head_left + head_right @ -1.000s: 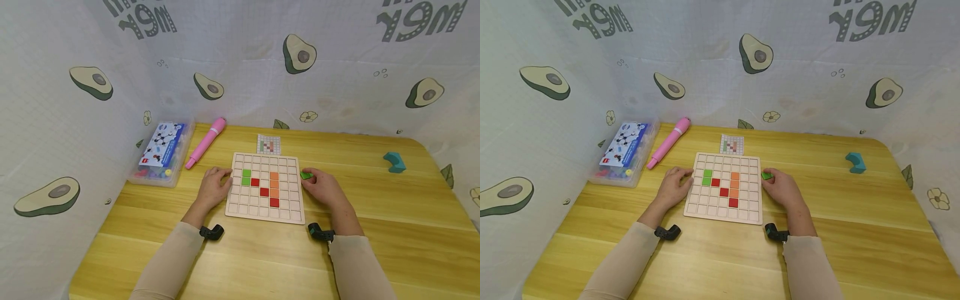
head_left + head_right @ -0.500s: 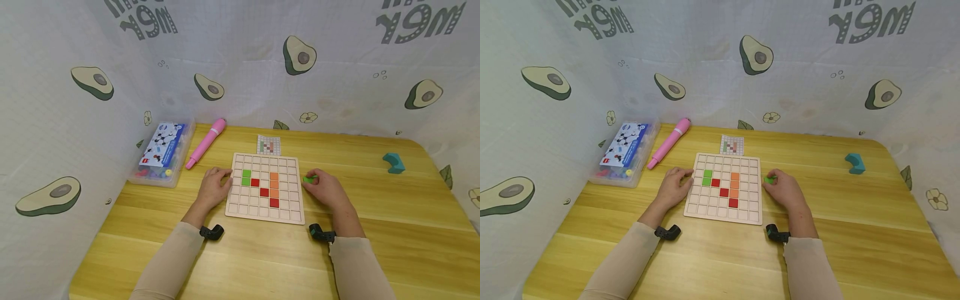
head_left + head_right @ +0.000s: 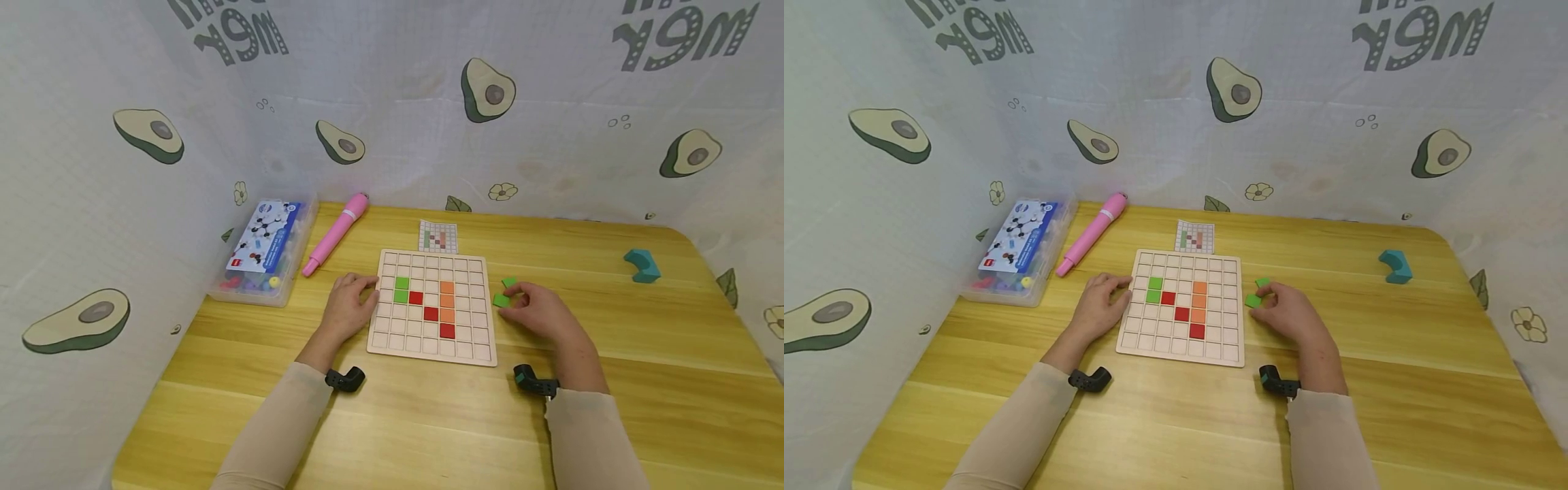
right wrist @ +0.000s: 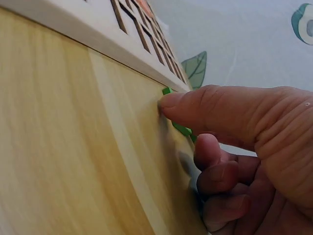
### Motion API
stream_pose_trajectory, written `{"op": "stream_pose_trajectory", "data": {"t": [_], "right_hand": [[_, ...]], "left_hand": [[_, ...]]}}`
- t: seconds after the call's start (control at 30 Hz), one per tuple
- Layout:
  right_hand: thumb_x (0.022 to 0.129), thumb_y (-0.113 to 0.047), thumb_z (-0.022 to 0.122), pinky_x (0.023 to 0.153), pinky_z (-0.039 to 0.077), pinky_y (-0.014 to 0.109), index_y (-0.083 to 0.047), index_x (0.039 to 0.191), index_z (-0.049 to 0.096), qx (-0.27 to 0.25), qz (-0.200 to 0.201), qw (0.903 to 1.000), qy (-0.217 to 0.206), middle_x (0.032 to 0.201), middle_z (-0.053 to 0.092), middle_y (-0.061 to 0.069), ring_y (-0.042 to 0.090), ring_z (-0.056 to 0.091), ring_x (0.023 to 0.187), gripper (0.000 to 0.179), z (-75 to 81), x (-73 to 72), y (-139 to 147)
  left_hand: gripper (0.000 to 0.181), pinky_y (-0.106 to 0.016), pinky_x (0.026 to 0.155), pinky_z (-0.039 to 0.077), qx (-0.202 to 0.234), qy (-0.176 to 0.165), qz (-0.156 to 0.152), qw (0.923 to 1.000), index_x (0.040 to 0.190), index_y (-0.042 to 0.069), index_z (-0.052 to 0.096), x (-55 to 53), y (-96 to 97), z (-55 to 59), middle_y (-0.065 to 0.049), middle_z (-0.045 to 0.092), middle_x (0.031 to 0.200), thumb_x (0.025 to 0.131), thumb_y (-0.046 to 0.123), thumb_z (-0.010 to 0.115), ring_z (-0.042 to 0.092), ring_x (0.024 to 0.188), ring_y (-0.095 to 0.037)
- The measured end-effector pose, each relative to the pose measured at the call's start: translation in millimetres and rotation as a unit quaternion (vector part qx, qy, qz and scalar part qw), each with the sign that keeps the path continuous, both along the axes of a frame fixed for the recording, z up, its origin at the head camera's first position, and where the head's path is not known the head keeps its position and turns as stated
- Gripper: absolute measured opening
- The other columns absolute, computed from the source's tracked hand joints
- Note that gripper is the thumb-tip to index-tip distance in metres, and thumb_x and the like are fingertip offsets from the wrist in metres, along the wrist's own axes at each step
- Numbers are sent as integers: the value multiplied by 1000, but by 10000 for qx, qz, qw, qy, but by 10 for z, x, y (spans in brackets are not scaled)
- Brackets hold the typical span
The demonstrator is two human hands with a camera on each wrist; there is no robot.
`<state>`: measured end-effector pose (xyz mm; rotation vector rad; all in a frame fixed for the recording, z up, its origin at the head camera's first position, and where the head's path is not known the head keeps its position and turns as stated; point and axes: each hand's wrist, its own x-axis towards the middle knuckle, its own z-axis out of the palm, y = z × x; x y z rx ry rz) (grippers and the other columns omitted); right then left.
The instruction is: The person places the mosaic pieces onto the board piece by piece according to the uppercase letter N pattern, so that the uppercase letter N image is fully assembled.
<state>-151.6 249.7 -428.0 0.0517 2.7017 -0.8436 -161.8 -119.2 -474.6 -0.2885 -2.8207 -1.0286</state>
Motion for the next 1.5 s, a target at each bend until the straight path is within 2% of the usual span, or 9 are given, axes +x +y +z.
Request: {"op": "stream_pose_trajectory", "data": {"t": [0.2,0.87,1.2,1.5], "right_hand": [[94,-35,70,69,41,31,-3,130,61,32,70,9999,-83,101,60,13,25,54,87,48,11,20,68],[95,-29,68,69,44,30,0,124,63,-30,12,9999,136,100,65,14,24,57,85,40,-32,36,46],[96,-34,68,69,43,30,-2,125,61,-52,26,9999,81,101,62,12,23,55,85,43,15,44,88],[96,-28,69,65,42,30,-3,122,64,-210,328,9988,302,96,60,9,20,51,78,37,111,51,-61]], "left_hand": [[35,-43,103,46,-17,-16,30,10000,131,13,70,-1,0,-3,-7,68,120,99,27,64,56,118,-27],[35,-43,103,46,26,-63,29,10000,131,13,70,8,-1,8,-8,68,119,99,26,63,56,117,-28],[35,-43,103,46,31,-46,24,10000,131,13,70,3,8,12,-8,68,120,99,25,64,56,118,-28],[34,-44,103,46,60,-82,36,9999,131,13,70,6,7,13,-8,68,120,99,25,63,56,118,-29]]}}
